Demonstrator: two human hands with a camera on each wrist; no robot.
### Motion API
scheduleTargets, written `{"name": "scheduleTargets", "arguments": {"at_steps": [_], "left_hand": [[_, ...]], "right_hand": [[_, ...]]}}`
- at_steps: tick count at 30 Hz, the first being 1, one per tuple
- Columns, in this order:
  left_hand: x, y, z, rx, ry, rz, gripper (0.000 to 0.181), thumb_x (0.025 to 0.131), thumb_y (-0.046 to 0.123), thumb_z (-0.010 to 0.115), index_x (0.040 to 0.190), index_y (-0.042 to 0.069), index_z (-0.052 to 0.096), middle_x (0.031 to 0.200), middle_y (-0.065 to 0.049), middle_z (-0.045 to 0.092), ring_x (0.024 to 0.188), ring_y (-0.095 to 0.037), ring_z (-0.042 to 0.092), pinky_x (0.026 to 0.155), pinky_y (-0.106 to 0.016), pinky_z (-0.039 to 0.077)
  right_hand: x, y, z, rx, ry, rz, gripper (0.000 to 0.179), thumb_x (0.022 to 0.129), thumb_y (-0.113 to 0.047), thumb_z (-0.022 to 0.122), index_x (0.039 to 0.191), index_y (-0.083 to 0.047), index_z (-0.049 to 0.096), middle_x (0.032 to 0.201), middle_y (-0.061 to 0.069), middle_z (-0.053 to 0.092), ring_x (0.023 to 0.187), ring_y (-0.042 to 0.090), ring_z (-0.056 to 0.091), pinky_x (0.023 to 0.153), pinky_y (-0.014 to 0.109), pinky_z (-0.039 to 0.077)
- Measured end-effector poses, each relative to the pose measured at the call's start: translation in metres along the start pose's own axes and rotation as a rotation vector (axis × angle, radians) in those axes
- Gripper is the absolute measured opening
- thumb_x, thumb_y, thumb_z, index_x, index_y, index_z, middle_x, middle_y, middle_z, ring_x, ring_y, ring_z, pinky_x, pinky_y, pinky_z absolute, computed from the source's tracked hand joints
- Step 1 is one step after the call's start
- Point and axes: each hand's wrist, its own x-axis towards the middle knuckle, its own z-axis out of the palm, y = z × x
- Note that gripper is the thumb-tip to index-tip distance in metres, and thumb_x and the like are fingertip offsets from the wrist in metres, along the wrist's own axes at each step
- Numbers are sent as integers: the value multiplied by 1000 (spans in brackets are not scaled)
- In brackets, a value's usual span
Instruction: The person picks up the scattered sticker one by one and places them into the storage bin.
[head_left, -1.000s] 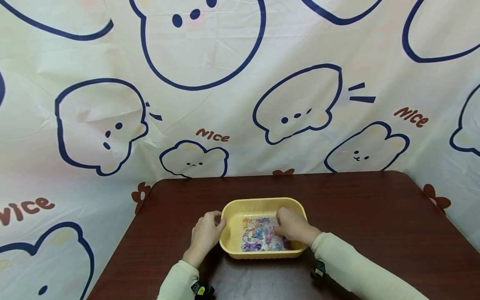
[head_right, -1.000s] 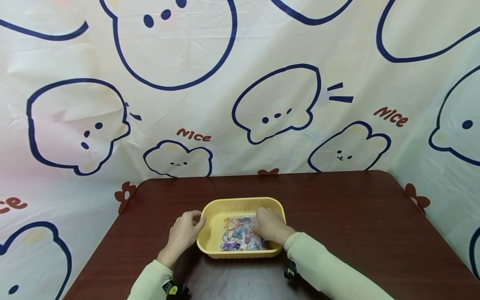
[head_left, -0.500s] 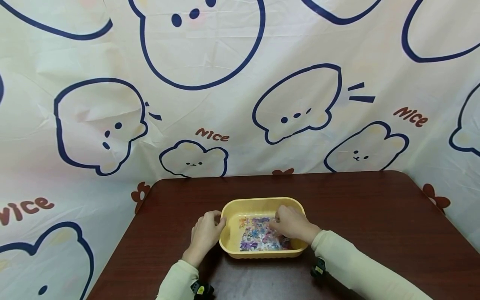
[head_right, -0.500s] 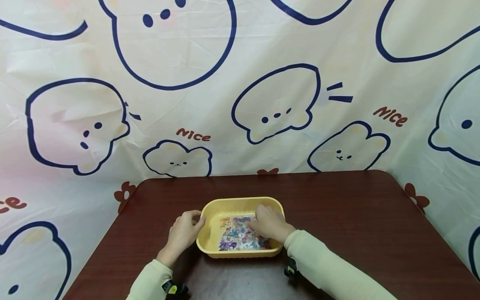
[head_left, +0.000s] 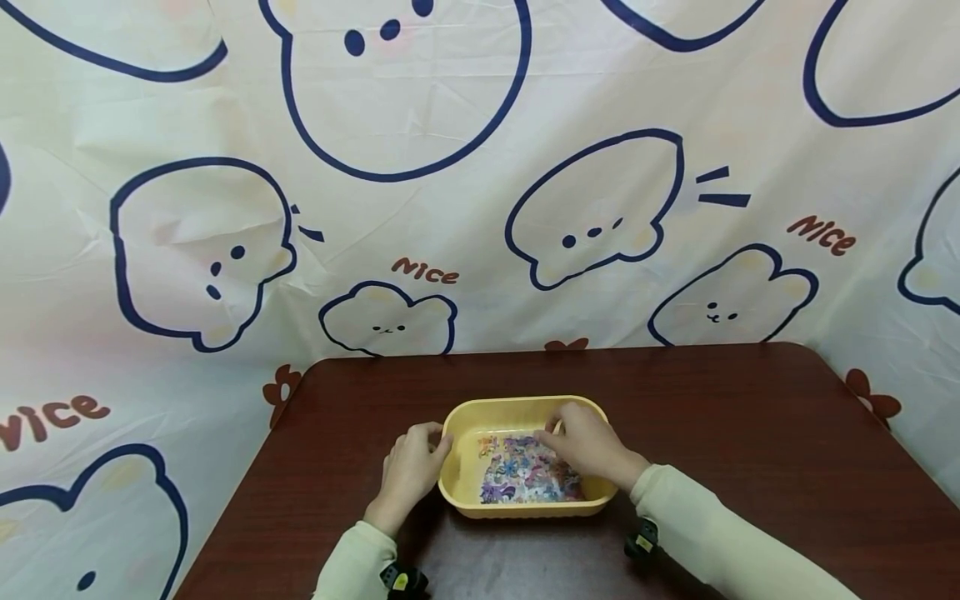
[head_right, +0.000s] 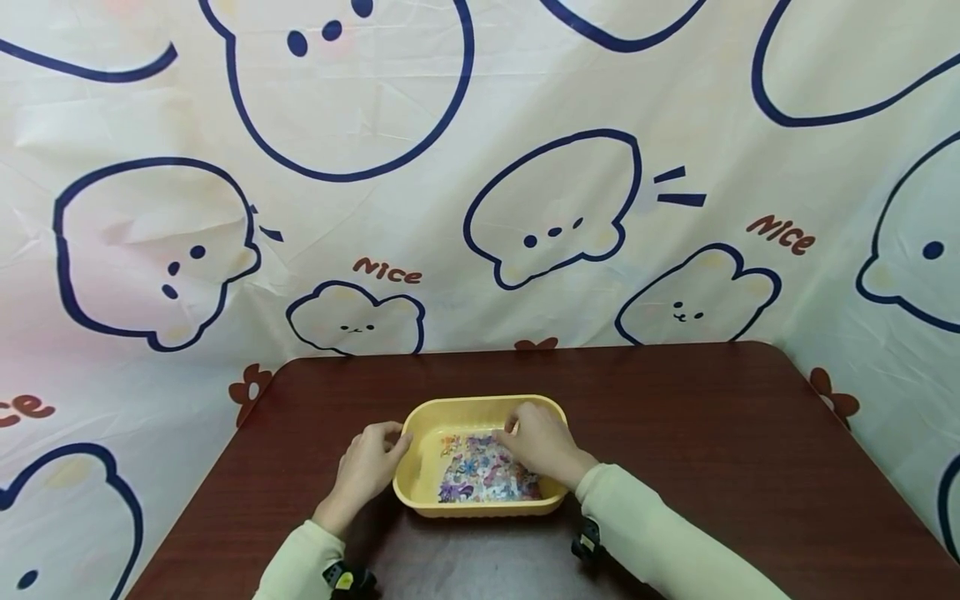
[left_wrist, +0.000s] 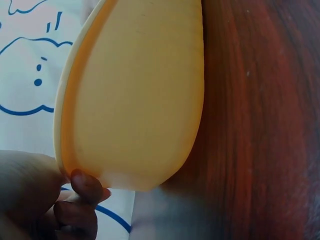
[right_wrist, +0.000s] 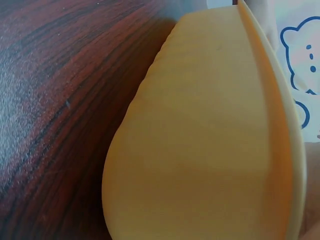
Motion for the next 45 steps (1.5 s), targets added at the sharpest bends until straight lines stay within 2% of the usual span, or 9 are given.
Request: {"name": "scheduleTargets", "arguments": {"at_steps": [4,15,21,25,29,37,45], "left_hand": [[-1,0,0,-10,-11,-10,31,98,32,65,118,10,74,87,-1,76,74,-13,68,64,-39,49],[-1,-3,-2,-18,-22,-32,36,99,39,63,118,10,73,99,-7,77,85,-19,72,74,-48,52],[-1,-7,-6,-34,-14,-30,38,99,42,62,116,10,75,90,-3,77,75,-12,69,65,-40,49],[-1,-7,-11,-63,-31,-41,39,100,42,60,119,10,73,72,3,72,61,-8,63,58,-33,44],[-1,-7,-17,-82,-38,-36,39,102,40,58,121,9,71,57,3,64,51,-9,57,54,-31,39],[-1,-5,-28,-93,0,-36,37,101,39,59,122,11,70,57,-2,65,49,-13,54,53,-32,38],[-7,0,-37,-89,29,-26,33,100,39,60,120,15,71,55,2,63,51,-12,54,57,-32,39]], "right_hand": [[-1,1,-2,28,32,11,18,94,-28,71,83,-14,72,53,-2,54,44,11,46,42,26,33],[-6,4,-4,95,67,-35,16,96,-27,69,95,-12,74,51,-3,53,40,9,41,39,23,29],[-8,2,-8,101,77,-40,18,96,-27,69,98,-10,75,55,2,59,41,9,44,39,22,29],[-9,0,-11,106,77,-33,20,96,-27,69,101,-8,75,60,8,65,41,10,46,40,22,28],[-10,-2,-14,113,84,-38,22,97,-27,68,104,-7,74,63,10,67,41,11,47,40,22,27],[-15,-6,-18,130,104,-61,24,98,-31,66,105,-9,74,64,8,68,40,10,43,40,22,27],[-21,-8,-20,160,149,-97,21,98,-28,67,102,-8,74,64,0,66,45,10,50,42,26,35]]}}
